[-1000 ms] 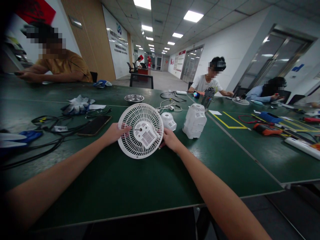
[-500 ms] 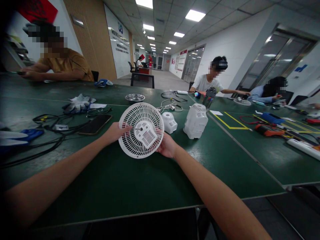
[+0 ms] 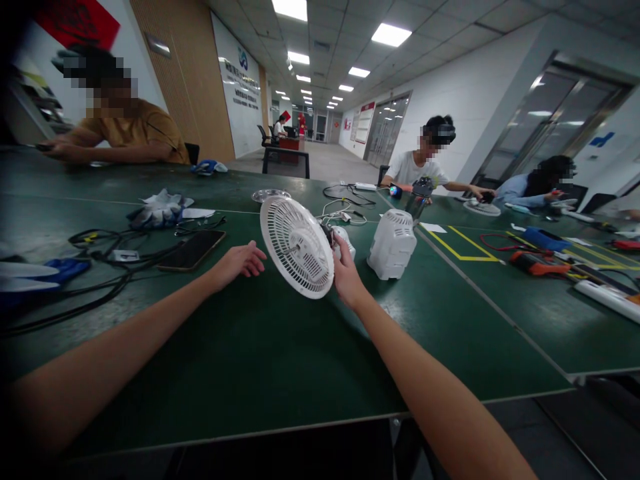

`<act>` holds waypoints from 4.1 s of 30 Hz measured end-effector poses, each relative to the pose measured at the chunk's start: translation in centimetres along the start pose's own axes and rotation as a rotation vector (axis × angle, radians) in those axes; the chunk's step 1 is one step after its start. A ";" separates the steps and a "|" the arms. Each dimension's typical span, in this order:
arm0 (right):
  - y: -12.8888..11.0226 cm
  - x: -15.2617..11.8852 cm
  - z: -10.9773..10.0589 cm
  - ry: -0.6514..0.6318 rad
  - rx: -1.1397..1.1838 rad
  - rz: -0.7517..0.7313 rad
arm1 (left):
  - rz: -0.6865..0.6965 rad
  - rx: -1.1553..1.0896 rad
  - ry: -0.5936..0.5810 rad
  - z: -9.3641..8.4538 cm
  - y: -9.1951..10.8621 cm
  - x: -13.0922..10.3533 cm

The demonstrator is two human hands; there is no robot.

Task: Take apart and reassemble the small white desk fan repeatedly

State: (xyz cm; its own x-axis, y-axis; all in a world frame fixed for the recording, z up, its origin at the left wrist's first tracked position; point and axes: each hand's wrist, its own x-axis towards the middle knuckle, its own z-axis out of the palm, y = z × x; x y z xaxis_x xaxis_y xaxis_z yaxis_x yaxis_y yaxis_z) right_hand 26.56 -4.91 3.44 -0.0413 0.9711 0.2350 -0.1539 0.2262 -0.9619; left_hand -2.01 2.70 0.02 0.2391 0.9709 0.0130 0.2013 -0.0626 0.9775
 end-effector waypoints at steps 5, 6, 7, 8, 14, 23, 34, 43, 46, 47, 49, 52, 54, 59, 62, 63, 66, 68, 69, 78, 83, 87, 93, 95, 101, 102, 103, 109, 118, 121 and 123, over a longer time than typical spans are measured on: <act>-0.8 -0.1 -1.4 -0.040 -0.371 -0.167 | -0.041 -0.392 -0.124 -0.2 0.1 -0.4; -0.8 -0.2 -1.5 -0.043 -0.422 -0.187 | -0.051 -0.457 -0.150 -0.1 0.2 -0.5; -0.8 -0.3 -1.5 -0.051 -0.478 -0.209 | -0.071 -0.506 -0.174 0.0 0.3 -0.6; -0.7 -0.4 -1.4 -0.067 -0.541 -0.231 | -0.098 -0.541 -0.197 0.2 0.4 -0.7; -0.7 -0.5 -1.1 -0.185 -0.778 -0.347 | -0.259 -0.516 -0.095 0.8 0.4 -0.2; -0.3 1.4 -4.5 -0.070 -0.860 -0.482 | -0.282 -0.469 -0.046 0.6 0.3 0.0; 3.8 4.8 -8.1 0.072 -1.114 -0.271 | -0.254 -0.427 -0.040 1.1 0.8 -0.4; 4.1 4.8 -7.4 0.086 -1.140 -0.258 | -0.230 -0.416 -0.056 1.0 0.5 -0.4; 4.0 4.8 -6.6 -0.018 -1.237 -0.267 | -0.237 -0.411 -0.045 1.0 0.7 -0.5; 4.1 4.8 -6.4 -0.047 -1.256 -0.260 | -0.238 -0.406 -0.038 1.0 0.8 -0.5; 4.2 4.8 -6.3 -0.095 -1.276 -0.253 | -0.241 -0.397 -0.031 1.1 0.8 -0.5; 4.5 5.0 -6.6 -0.096 -1.278 -0.260 | -0.239 -0.399 -0.040 1.1 0.7 -0.5; 4.6 5.1 -6.8 -0.064 -1.268 -0.267 | -0.233 -0.403 -0.043 1.1 0.7 -0.4; 4.8 5.3 -7.1 0.006 -1.238 -0.293 | -0.244 -0.385 -0.032 1.0 0.6 -0.3; 4.8 5.4 -7.1 0.070 -1.220 -0.320 | -0.254 -0.385 -0.040 0.9 0.6 -0.3; 4.8 5.4 -7.1 0.100 -1.209 -0.326 | -0.252 -0.386 -0.045 0.9 0.6 -0.3; 4.6 5.4 -7.2 0.187 -1.167 -0.334 | -0.229 -0.388 -0.055 1.0 0.6 -0.4; 4.5 5.3 -7.2 0.223 -1.143 -0.326 | -0.216 -0.386 -0.046 1.0 0.7 -0.5; 4.5 5.3 -7.2 0.231 -1.134 -0.314 | -0.215 -0.384 -0.036 1.1 0.7 -0.6; 4.4 5.1 -7.0 0.203 -1.080 -0.162 | -0.231 -0.369 -0.039 0.9 0.4 -0.2; 3.9 4.9 -7.0 0.246 -1.009 -0.085 | -0.217 -0.371 -0.048 0.9 0.3 -0.3; 3.2 4.9 -6.8 0.416 -0.832 -0.002 | -0.220 -0.369 -0.065 0.9 0.3 -0.3; 1.7 4.0 -5.5 0.353 -0.069 0.208 | -0.208 -0.371 -0.062 0.9 0.2 -0.2; 1.1 3.5 -4.7 0.251 0.110 0.268 | -0.203 -0.362 -0.078 0.9 0.1 -0.1; 0.4 1.9 -1.6 0.183 0.221 0.072 | -0.197 -0.359 -0.072 1.0 0.2 -0.2; 0.4 1.7 -1.2 0.190 0.202 0.002 | -0.201 -0.360 -0.066 1.0 0.3 -0.3; 0.4 1.4 -0.8 0.190 0.166 -0.062 | -0.204 -0.358 -0.061 1.0 0.3 -0.3; 0.0 -0.3 0.2 -0.024 -0.240 -0.212 | -0.201 -0.344 -0.065 0.9 0.5 -0.4; -0.7 -0.7 0.0 -0.147 -0.663 -0.386 | -0.199 -0.295 -0.102 0.9 0.8 -0.7; -1.1 -0.9 0.2 -0.174 -0.778 -0.440 | -0.194 -0.263 -0.090 0.9 1.0 -0.9; -1.3 -1.0 0.2 -0.189 -0.824 -0.461 | -0.186 -0.218 -0.082 0.9 0.9 -0.9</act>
State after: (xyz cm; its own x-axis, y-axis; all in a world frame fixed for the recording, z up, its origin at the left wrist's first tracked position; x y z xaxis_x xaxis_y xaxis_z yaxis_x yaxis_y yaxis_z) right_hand 26.56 -6.17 4.50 -0.3195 0.7613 0.5642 0.5442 0.6348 -0.5485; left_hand -1.16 1.56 0.73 0.2951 0.9386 -0.1790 0.0423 0.1743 0.9838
